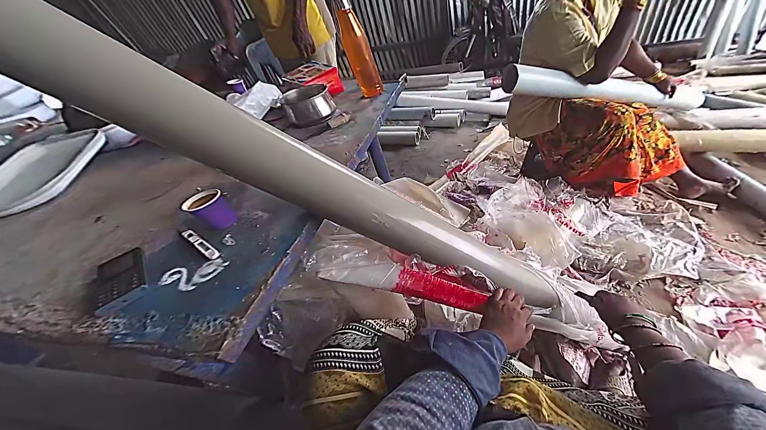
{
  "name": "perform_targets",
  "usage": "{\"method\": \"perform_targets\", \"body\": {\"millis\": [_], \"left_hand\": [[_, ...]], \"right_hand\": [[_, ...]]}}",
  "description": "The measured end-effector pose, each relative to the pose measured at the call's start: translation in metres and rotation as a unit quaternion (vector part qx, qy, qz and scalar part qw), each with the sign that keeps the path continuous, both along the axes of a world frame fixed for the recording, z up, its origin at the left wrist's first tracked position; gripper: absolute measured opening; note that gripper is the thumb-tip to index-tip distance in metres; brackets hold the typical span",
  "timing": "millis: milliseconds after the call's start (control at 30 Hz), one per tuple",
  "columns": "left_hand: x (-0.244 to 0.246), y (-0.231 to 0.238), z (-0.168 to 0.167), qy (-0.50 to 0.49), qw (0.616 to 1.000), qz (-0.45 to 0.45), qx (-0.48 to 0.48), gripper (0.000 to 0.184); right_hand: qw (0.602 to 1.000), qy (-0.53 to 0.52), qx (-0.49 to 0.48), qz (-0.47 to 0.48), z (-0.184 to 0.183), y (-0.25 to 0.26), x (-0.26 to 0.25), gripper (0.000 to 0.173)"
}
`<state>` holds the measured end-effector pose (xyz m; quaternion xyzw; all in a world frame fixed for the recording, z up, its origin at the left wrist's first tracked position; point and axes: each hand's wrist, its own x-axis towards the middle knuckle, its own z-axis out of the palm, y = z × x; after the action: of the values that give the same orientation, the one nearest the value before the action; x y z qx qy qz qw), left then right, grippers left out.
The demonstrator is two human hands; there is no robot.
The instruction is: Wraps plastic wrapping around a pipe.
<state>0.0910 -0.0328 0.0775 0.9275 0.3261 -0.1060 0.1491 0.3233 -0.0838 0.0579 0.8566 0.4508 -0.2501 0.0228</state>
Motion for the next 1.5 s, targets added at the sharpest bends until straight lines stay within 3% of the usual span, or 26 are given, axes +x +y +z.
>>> {"method": "perform_targets", "body": {"millis": [167, 333, 433, 533, 700, 800, 900, 1033, 1200, 1500], "left_hand": [[-0.010, -0.006, 0.007, -0.041, 0.998, 0.006, -0.043, 0.044], [-0.026, -0.013, 0.020, -0.218, 0.976, 0.024, -0.013, 0.036], [-0.040, -0.018, 0.029, -0.379, 0.918, 0.054, 0.104, 0.026], [-0.058, -0.006, 0.029, -0.492, 0.829, 0.091, 0.250, 0.019], [-0.110, 0.012, 0.044, -0.534, 0.748, 0.233, 0.317, 0.022], [-0.138, 0.020, 0.051, -0.514, 0.728, 0.319, 0.323, 0.024], [-0.154, 0.028, 0.056, -0.472, 0.730, 0.379, 0.317, 0.025], [-0.157, 0.032, 0.064, -0.375, 0.759, 0.422, 0.326, 0.029], [-0.155, 0.035, 0.075, -0.235, 0.816, 0.452, 0.272, 0.049], [-0.158, 0.038, 0.083, -0.141, 0.850, 0.461, 0.211, 0.057]], "right_hand": [[1.000, 0.004, 0.004, 0.018, 0.003, 0.000, -0.005, 0.048], [0.999, 0.005, 0.015, 0.029, -0.002, 0.000, -0.003, 0.048], [0.999, 0.002, 0.019, 0.033, -0.004, -0.002, -0.002, 0.048], [0.999, 0.002, 0.013, 0.041, -0.004, -0.004, -0.001, 0.049], [0.999, -0.002, 0.022, 0.049, -0.008, -0.003, 0.002, 0.048], [0.999, -0.002, 0.008, 0.053, 0.023, -0.013, -0.016, 0.049], [0.999, 0.005, -0.007, 0.053, 0.048, -0.020, -0.032, 0.050], [0.998, -0.002, 0.028, 0.056, 0.014, -0.011, -0.016, 0.053], [0.998, 0.004, 0.005, 0.056, 0.000, -0.004, -0.005, 0.051], [0.998, 0.008, 0.006, 0.061, 0.015, -0.009, -0.012, 0.052]]}}
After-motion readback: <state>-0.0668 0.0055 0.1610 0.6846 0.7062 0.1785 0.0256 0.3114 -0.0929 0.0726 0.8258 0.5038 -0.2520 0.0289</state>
